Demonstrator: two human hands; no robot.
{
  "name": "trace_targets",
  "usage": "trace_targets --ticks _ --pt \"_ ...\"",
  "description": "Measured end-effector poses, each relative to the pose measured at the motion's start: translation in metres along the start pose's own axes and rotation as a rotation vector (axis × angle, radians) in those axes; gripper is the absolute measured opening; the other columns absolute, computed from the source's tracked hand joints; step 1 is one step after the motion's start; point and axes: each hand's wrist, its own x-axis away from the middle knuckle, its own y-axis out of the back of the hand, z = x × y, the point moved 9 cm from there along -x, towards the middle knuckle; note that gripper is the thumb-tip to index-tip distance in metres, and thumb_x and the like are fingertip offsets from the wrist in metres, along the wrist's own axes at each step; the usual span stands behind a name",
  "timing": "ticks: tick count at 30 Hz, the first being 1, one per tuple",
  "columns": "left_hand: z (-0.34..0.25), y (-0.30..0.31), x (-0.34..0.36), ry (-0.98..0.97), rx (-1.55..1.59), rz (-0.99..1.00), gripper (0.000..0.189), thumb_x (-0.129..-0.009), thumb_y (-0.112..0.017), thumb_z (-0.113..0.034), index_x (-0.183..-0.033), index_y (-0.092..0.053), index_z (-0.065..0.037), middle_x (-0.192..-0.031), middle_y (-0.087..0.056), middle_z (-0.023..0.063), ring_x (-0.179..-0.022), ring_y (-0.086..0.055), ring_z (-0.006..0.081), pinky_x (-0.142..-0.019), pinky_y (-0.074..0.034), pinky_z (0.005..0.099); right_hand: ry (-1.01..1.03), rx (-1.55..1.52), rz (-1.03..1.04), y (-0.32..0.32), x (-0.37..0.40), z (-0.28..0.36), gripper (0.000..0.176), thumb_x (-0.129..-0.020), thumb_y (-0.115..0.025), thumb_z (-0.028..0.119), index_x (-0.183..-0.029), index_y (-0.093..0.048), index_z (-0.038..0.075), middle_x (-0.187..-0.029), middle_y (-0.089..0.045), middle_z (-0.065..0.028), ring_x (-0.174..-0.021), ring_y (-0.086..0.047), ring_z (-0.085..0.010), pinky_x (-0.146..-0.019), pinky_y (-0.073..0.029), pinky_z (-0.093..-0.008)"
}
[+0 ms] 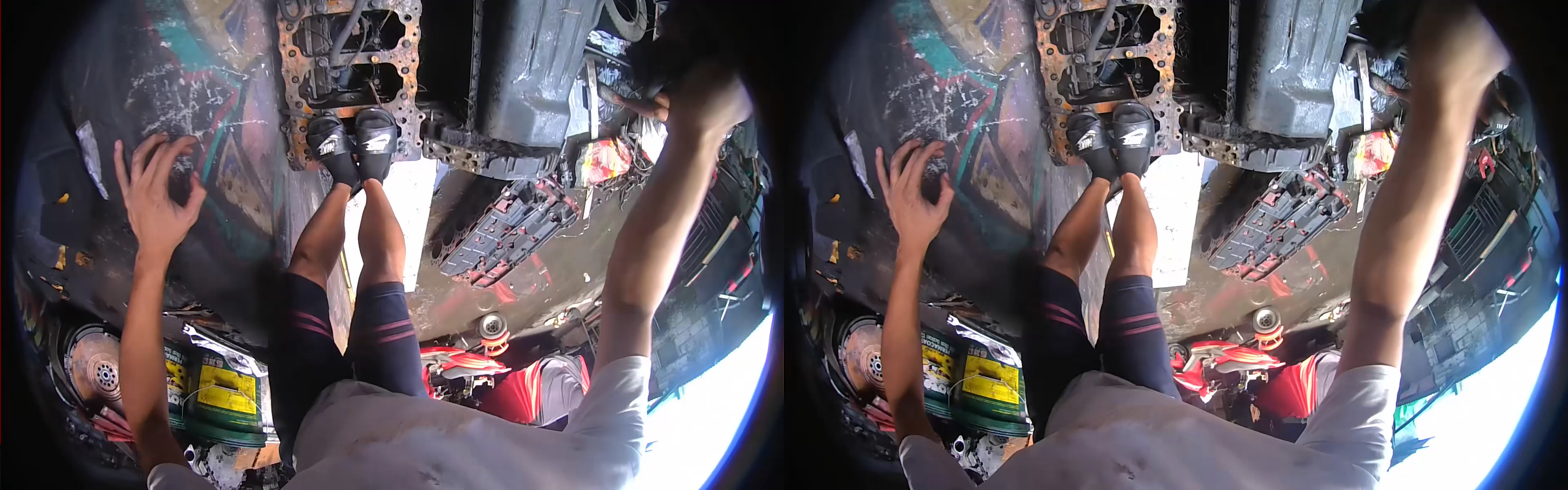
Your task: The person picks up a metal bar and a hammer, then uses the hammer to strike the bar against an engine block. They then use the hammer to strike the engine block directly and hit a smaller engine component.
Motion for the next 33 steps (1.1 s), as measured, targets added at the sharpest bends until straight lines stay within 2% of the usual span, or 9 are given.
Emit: trace_targets --ticks 2,4,10,16,17,20,24,27,33 --pt "-0.003 -0.004 -0.001 -0.014 -0.004 -0.004 0.045 -0.072 -0.066 -0.014 -0.117 -0.066 -0.016 -0.101 -0.067 -0.0041 -0.119 -0.055 0.0227 -0.120 -0.019 0.0550 0.149 0.256 -0.094 -0.009 0.011 -0.043 0.054 -0.098 -0.054 0.054 -0.070 -0.064 0.010 -0.056 -0.054 0.0012 -0.048 -0.049 -0.0108 -0.046 -0.038 -0.0279" --pt "0.000 -0.010 0.003 -0.016 -0.006 0.012 0.046 -0.073 -0.065 -0.014 -0.119 -0.065 -0.015 -0.103 -0.068 -0.0035 -0.120 -0.055 0.0231 -0.120 -0.018 0.0551 0.041 0.344 -0.062 -0.036 0.086 -0.099 0.055 -0.097 -0.054 0.056 -0.069 -0.064 0.010 -0.056 -0.054 0.0005 -0.049 -0.050 -0.0120 -0.047 -0.039 -0.0288" --pt "0.004 -0.002 0.000 0.029 0.020 0.029 0.049 -0.072 -0.065 -0.018 -0.121 -0.063 -0.014 -0.105 -0.068 -0.0009 -0.119 -0.055 0.0239 -0.121 -0.017 0.0562 -0.925 0.603 0.863 -0.082 0.469 -0.272 0.059 -0.094 -0.056 0.062 -0.067 -0.063 0.010 -0.055 -0.054 -0.0014 -0.051 -0.053 -0.0156 -0.049 -0.042 -0.0313" --pt "0.001 0.007 0.004 0.040 0.072 -0.060 0.045 -0.073 -0.065 -0.017 -0.118 -0.065 -0.015 -0.094 -0.067 0.0000 -0.116 -0.055 0.0238 -0.121 -0.018 0.0553 -0.972 0.226 0.488 -0.057 0.240 -0.145 0.063 -0.091 -0.057 0.067 -0.064 -0.063 0.010 -0.054 -0.054 -0.0034 -0.052 -0.057 -0.0192 -0.051 -0.044 -0.0338" --pt "0.000 0.009 0.003 0.040 0.076 -0.044 0.039 -0.073 -0.065 -0.016 -0.112 -0.066 -0.014 -0.088 -0.065 0.0003 -0.114 -0.056 0.0238 -0.121 -0.019 0.0552 -0.898 -0.041 0.412 -0.046 0.191 -0.118 0.062 -0.093 -0.057 0.066 -0.059 -0.053 0.014 -0.050 -0.045 0.0041 -0.042 -0.040 -0.0072 -0.042 -0.030 -0.0265" --pt "-0.004 0.008 0.009 0.018 0.088 -0.026 0.022 -0.072 -0.065 -0.014 -0.094 -0.067 -0.012 -0.071 -0.058 0.0012 -0.108 -0.059 0.0240 -0.120 -0.021 0.0547 -0.298 -0.062 0.011 0.023 0.015 -0.007 0.060 -0.103 -0.046 0.053 -0.062 -0.055 0.009 -0.049 -0.048 0.0024 -0.042 -0.043 -0.0081 -0.043 -0.032 -0.0249" --pt "-0.008 0.008 0.004 -0.014 0.075 -0.087 0.006 -0.071 -0.065 -0.012 -0.073 -0.060 -0.010 -0.060 -0.052 0.0020 -0.100 -0.062 0.0244 -0.120 -0.023 0.0545 0.002 0.488 -0.075 0.032 -0.015 -0.073 0.041 -0.099 -0.050 0.038 -0.088 -0.059 0.000 -0.075 -0.058 -0.0157 -0.063 -0.056 -0.0238 -0.060 -0.042 -0.0381" --pt "-0.008 0.005 0.009 -0.003 0.072 -0.089 0.008 -0.070 -0.065 -0.011 -0.070 -0.058 -0.009 -0.060 -0.054 0.0016 -0.098 -0.063 0.0244 -0.119 -0.025 0.0548 0.121 0.727 -0.053 -0.005 0.019 -0.115 0.040 -0.098 -0.052 0.034 -0.102 -0.062 -0.005 -0.089 -0.063 -0.0257 -0.076 -0.062 -0.0328 -0.070 -0.047 -0.0450" --pt "0.004 0.010 0.005 0.043 0.141 -0.129 0.006 -0.069 -0.066 -0.011 -0.074 -0.062 -0.009 -0.060 -0.056 0.0021 -0.093 -0.062 0.0228 -0.118 -0.028 0.0539 -0.868 0.580 0.858 -0.094 0.412 -0.263 0.059 -0.097 -0.050 0.048 -0.108 -0.062 -0.009 -0.094 -0.064 -0.0319 -0.091 -0.063 -0.0403 -0.081 -0.048 -0.0467"
